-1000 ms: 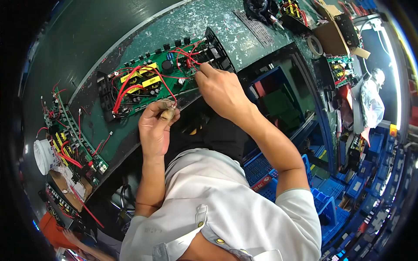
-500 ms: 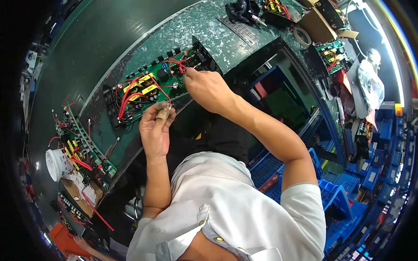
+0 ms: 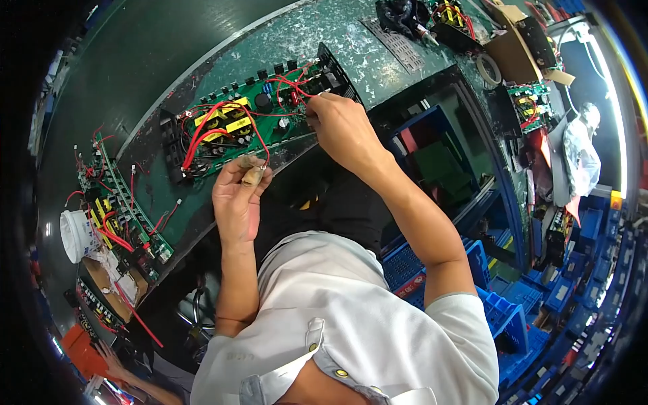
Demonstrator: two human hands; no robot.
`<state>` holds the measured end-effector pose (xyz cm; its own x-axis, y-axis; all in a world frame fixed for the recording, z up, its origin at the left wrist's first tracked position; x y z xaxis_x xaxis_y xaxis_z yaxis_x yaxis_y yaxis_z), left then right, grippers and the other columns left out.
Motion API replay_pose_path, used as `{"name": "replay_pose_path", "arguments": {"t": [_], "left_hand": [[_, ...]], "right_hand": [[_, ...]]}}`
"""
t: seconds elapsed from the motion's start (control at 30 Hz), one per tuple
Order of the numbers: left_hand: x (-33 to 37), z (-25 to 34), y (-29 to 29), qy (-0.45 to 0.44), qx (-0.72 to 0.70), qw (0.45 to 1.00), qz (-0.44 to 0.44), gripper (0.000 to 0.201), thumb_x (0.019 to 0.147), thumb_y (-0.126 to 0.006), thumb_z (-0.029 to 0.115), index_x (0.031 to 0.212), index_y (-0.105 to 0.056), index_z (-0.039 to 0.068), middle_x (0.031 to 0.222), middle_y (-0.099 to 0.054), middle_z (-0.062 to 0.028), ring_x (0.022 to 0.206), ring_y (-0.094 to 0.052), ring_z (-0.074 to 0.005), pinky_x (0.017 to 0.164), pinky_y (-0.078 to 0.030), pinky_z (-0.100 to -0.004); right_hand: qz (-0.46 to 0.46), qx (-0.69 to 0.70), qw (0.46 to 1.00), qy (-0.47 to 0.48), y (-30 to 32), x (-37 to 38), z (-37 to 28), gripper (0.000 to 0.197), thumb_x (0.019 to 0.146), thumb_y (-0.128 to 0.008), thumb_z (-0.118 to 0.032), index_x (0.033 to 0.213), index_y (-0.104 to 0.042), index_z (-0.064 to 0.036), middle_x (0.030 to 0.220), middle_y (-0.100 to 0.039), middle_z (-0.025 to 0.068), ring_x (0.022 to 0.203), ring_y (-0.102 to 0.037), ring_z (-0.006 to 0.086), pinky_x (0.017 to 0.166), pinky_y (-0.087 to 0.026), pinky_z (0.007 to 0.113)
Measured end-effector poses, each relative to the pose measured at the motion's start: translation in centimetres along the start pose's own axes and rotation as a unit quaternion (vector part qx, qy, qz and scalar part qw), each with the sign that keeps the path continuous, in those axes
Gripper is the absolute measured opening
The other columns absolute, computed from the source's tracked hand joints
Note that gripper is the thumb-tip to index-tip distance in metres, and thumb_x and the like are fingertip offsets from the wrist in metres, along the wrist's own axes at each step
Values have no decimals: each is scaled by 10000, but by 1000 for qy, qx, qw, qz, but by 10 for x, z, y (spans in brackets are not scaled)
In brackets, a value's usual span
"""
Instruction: Assembling components onto circuit boards on a factory workbench.
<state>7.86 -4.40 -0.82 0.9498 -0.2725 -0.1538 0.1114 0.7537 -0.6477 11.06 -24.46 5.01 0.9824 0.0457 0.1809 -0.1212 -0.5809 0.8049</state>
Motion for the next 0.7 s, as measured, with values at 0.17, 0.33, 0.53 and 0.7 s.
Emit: {"name": "replay_pose_path", "arguments": {"t": [0.17,0.33,0.53,0.7], "left_hand": [[7,0,-12,3,15,1000,-21,215,897,-664,-39,1108,-634,-16,1052,-687,-94,939,-675,-165,878,-566,-305],[10,2,-15,-57,89,994,-23,261,871,-680,-73,1121,-624,-22,1046,-684,-92,949,-669,-157,856,-561,-292],[2,13,-27,-188,271,942,-59,396,850,-665,-131,1214,-545,-34,1108,-618,-104,982,-667,-177,855,-577,-303],[3,9,-18,-149,266,950,-64,440,847,-652,-145,1252,-511,-45,1116,-616,-127,1005,-672,-194,869,-576,-310]], "right_hand": [[-3,-32,999,3,-4,-1,-1,124,803,-672,-27,909,-612,1,875,-633,149,836,-634,373,725,-508,446],[-9,-10,1000,5,-11,-5,-3,134,817,-653,-13,945,-615,5,909,-628,165,831,-628,390,718,-509,447],[-45,402,905,-131,-15,-54,-20,195,904,-656,14,1098,-653,-6,849,-670,57,801,-631,75,695,-515,243],[-40,265,963,23,-6,-42,-42,152,872,-686,7,1020,-657,-8,832,-656,90,751,-658,139,639,-526,274]]}}
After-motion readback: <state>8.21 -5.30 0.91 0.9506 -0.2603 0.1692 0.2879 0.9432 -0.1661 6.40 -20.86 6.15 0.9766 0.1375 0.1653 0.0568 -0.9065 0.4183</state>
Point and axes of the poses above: each hand's wrist, its own x-axis towards the middle knuckle, its own y-axis out of the back of the hand, z = x × y, the point moved 7 cm from there along x, towards the middle knuckle
